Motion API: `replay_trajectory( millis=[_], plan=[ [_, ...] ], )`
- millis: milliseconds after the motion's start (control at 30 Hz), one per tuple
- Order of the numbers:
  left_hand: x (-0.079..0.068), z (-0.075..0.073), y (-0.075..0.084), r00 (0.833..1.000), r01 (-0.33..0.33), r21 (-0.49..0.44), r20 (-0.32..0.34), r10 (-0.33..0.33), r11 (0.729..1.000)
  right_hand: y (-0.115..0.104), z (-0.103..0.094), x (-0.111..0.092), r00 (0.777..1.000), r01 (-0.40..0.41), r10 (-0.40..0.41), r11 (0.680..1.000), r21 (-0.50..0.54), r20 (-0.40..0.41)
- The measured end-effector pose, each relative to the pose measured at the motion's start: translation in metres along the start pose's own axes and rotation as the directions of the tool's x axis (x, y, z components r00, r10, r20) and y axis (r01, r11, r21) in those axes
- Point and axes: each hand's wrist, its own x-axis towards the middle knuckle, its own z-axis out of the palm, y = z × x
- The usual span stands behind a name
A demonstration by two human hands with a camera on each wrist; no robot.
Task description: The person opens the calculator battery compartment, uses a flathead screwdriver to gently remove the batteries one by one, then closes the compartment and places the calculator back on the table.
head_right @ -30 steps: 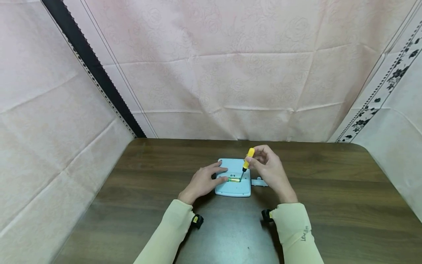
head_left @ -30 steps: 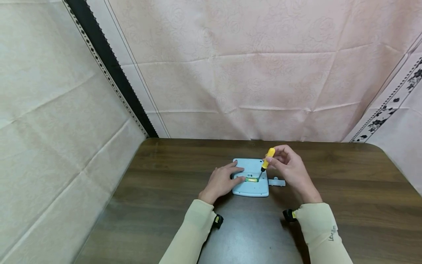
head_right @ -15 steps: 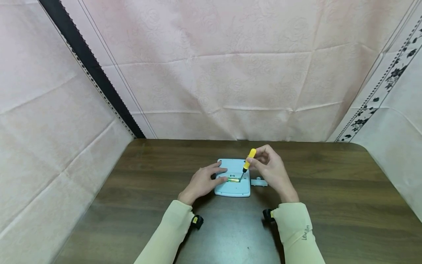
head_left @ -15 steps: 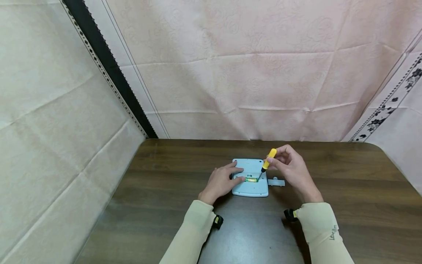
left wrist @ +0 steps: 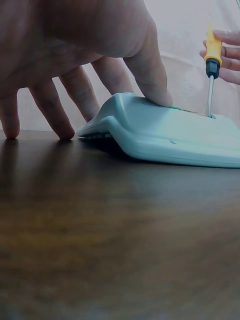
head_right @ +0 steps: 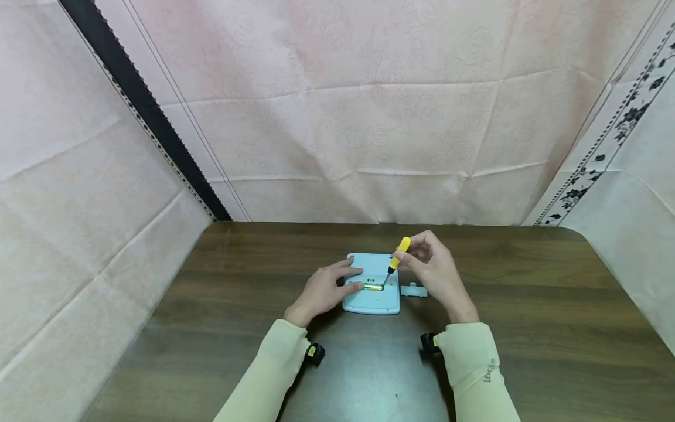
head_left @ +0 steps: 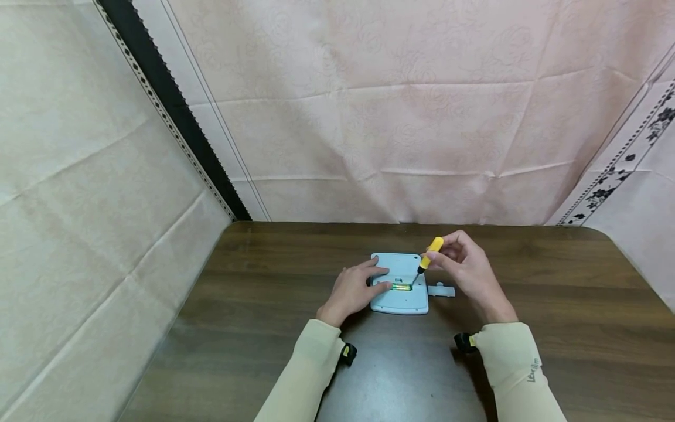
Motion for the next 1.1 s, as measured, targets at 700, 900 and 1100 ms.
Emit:
replay_trajectory(
  millis=[700, 900, 1100],
  plan=[
    [0.0, 0.0, -0.001, 1.0, 0.0, -0.03, 0.007, 0.0, 1.0, 0.04, -0.021, 0.0, 1.0, -0.016, 0.013, 0.924, 0.382, 0.01],
    [0.0, 0.0, -0.001, 1.0, 0.006, -0.025, 0.006, -0.006, 1.0, 0.045, -0.021, 0.0, 1.0, -0.024, 0.022, 0.892, 0.452, 0.01],
    [0.0, 0.0, -0.001, 1.0, 0.016, -0.032, 0.007, -0.016, 0.999, 0.037, -0.021, -0.001, 1.0, -0.024, 0.028, 0.92, 0.391, -0.005]
  ],
)
